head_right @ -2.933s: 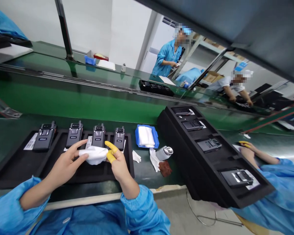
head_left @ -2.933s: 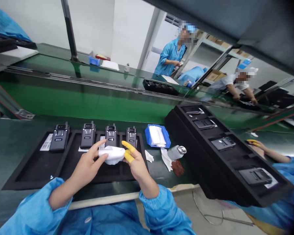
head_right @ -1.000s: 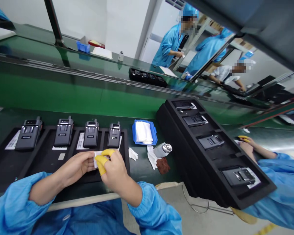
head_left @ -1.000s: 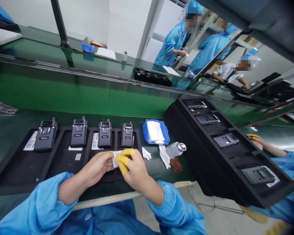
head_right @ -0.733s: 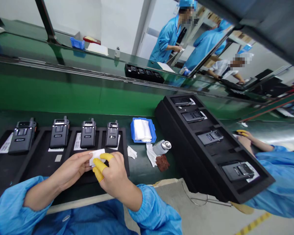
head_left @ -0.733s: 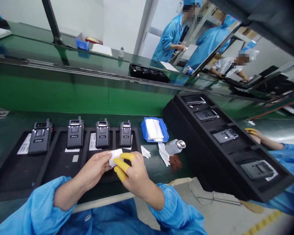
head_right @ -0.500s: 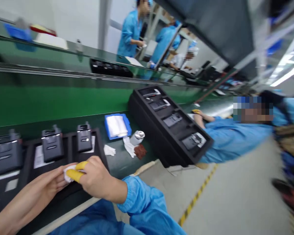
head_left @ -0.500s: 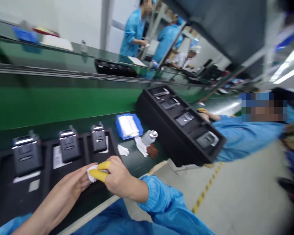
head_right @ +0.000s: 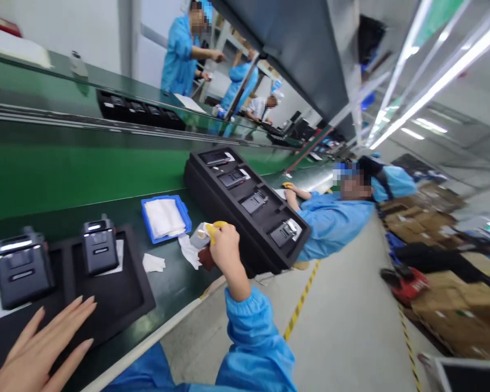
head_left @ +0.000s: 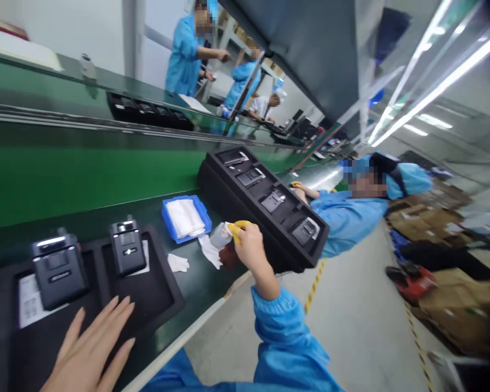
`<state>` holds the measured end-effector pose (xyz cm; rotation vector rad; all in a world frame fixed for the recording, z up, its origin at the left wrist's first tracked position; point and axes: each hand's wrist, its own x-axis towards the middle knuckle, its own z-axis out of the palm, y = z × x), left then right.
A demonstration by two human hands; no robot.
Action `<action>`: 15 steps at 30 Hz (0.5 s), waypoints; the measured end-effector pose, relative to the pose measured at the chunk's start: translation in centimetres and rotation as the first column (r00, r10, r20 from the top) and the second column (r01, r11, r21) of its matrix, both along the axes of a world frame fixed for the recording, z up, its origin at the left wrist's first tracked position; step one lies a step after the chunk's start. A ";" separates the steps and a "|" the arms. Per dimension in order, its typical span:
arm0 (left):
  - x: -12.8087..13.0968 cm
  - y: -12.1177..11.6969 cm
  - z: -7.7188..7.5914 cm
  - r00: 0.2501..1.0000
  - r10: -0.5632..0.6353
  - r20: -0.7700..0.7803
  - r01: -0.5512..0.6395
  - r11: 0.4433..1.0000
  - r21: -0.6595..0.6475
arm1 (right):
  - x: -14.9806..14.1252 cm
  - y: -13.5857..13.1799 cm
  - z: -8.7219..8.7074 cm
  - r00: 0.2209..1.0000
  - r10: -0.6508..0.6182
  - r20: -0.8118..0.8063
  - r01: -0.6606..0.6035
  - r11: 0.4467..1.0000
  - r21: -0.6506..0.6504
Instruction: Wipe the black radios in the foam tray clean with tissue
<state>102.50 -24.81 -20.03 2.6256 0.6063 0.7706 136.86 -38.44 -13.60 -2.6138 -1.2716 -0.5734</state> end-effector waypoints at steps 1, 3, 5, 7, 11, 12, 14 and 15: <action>0.1 -0.1 0.4 1.000 -0.026 -0.015 0.027 0.996 0.082 | -0.1 -0.3 -0.3 0.999 0.028 0.030 -0.029 0.999 0.024; 0.4 -0.3 1.2 0.996 -0.021 -0.083 0.036 0.982 0.184 | 0.1 -1.0 -0.9 0.996 0.047 0.080 -0.052 0.997 0.054; 0.8 -0.4 1.7 0.989 0.024 -0.146 0.014 0.966 0.256 | 0.5 -1.4 -1.2 0.994 0.038 0.105 -0.044 0.998 0.053; 1.3 -0.5 1.8 0.982 0.067 -0.177 -0.009 0.952 0.307 | 0.6 -1.2 -0.9 0.990 0.022 0.140 -0.031 0.997 0.065; 2.2 -0.5 1.4 0.975 0.089 -0.206 -0.029 0.961 0.276 | -2.1 1.1 1.0 0.966 0.104 0.235 -0.141 0.979 0.145; 2.3 -0.5 1.2 0.973 0.085 -0.212 -0.027 0.964 0.263 | -3.1 2.2 1.4 0.954 0.168 0.247 -0.210 0.965 0.155; 2.5 -0.5 0.9 0.970 0.084 -0.228 -0.024 0.967 0.252 | -5.3 5.1 1.5 0.915 0.324 0.242 -0.365 0.919 0.148; 2.5 -0.4 0.8 0.969 0.085 -0.233 -0.024 0.967 0.252 | -6.4 6.8 1.3 0.885 0.402 0.236 -0.440 0.887 0.137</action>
